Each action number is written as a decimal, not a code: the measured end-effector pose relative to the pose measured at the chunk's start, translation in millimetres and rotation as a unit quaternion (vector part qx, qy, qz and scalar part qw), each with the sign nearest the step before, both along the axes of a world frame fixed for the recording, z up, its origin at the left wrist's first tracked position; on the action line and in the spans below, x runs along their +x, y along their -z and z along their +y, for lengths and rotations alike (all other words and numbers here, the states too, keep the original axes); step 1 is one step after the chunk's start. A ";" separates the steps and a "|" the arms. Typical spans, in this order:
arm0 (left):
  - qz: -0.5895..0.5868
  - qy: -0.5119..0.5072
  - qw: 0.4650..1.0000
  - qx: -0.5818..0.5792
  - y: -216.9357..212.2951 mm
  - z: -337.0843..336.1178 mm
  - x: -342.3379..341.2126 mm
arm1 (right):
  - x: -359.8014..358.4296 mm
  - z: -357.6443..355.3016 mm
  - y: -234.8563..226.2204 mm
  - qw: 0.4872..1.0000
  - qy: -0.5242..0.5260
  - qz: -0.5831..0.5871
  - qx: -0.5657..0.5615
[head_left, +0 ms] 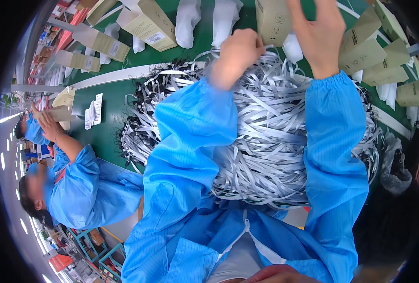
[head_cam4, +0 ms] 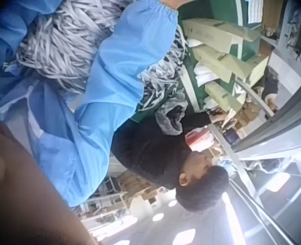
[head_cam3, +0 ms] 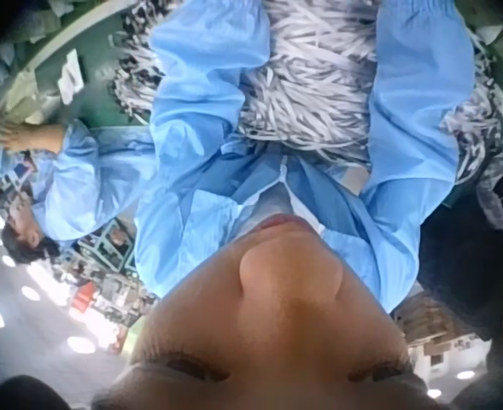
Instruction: Sorting and organizing white ribbon cables on a factory assembly line.
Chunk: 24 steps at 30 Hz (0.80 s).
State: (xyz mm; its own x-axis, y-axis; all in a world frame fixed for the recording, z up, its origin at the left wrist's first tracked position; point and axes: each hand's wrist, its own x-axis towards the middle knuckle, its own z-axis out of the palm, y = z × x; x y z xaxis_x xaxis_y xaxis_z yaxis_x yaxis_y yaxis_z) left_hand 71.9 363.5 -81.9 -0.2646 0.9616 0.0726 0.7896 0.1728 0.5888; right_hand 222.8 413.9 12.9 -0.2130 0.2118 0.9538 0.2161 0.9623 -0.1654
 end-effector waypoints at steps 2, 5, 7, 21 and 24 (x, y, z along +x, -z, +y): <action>0.015 0.002 0.998 0.060 -15.3 -4.8 -0.1 | 2.5 -7.4 -6.6 0.997 0.032 0.038 0.057; 0.017 0.057 0.983 0.173 -66.9 -30.3 -2.9 | 3.0 -18.1 -12.8 0.986 -0.109 0.073 -0.107; -0.075 0.060 0.960 0.263 -97.3 -52.1 5.5 | -0.8 -33.1 -17.9 0.936 -0.221 0.085 -0.262; -0.239 -0.062 0.695 0.675 -152.5 -123.2 -48.6 | 20.9 -25.6 -18.0 0.563 -0.586 -0.206 -0.545; -0.243 -0.155 0.739 0.609 -148.0 -141.4 -88.7 | 26.7 -19.4 -28.3 0.523 -0.627 -0.154 -0.556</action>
State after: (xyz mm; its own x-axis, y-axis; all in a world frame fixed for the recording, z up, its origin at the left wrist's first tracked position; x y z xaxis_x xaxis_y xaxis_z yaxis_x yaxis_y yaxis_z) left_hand -16.8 222.0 66.1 -0.7376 0.1492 0.6585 0.4678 -0.5903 0.6578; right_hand 249.6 394.5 41.2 -0.9571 0.1081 0.2687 -0.2885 -0.2751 -0.9171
